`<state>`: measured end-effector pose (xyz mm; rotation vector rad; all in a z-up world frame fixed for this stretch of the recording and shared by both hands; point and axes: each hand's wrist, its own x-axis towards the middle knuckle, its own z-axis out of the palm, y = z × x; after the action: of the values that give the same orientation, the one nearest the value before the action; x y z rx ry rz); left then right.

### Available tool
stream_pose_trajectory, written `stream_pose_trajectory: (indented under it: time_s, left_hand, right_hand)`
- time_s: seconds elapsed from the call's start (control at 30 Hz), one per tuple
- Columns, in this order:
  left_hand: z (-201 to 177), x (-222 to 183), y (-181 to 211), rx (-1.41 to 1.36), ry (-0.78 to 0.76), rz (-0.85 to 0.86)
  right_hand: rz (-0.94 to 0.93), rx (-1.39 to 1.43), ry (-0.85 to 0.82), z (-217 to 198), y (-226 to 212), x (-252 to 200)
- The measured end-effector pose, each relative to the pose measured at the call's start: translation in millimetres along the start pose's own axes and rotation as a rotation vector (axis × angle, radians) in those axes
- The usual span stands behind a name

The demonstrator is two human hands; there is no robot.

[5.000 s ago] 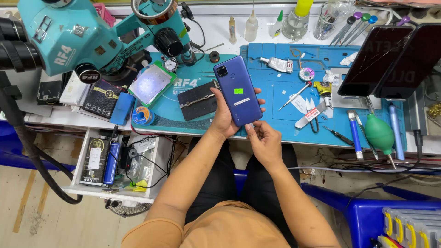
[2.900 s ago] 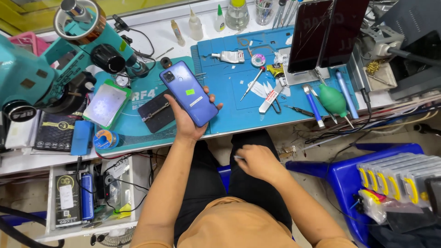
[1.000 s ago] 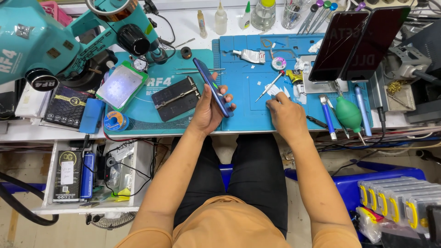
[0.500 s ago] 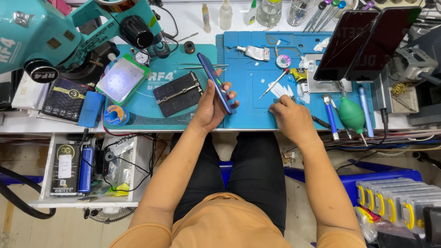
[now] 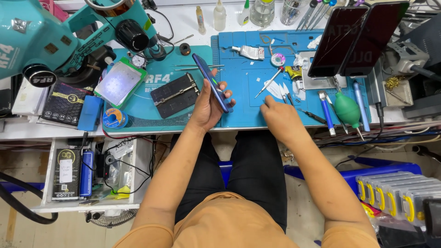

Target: Disassembling a mobile phone to access and manipulate internal components for repair

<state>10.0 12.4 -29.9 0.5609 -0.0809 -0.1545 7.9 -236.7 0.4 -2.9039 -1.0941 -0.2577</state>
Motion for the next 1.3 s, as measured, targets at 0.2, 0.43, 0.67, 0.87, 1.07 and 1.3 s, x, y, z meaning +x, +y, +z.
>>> stream_pose_trajectory:
  time_s: [0.2, 0.43, 0.67, 0.87, 1.07, 1.3]
  left_hand:
    - [4, -3, 1, 0.008, 0.026, 0.007]
    - [7, -2, 3, 0.012, 0.034, 0.007]
    - [6, -2, 2, -0.003, 0.043, -0.007]
    - [8, -4, 4, -0.026, 0.052, 0.001]
    - [8, -3, 5, -0.045, 0.061, -0.020]
    - [10, -3, 7, -0.045, 0.068, -0.028]
  right_hand:
    - [0.122, 0.363, 0.027, -4, 22, 0]
    - [0.089, 0.196, 0.005, -8, 13, 0]
    - [-0.026, -0.050, -0.038, 10, 9, -3]
    - [-0.051, -0.060, -0.053, 14, 14, 5]
    - [-0.078, -0.001, 0.024, -5, 11, 28]
    - [-0.135, 0.074, 0.163, 23, 34, 117]
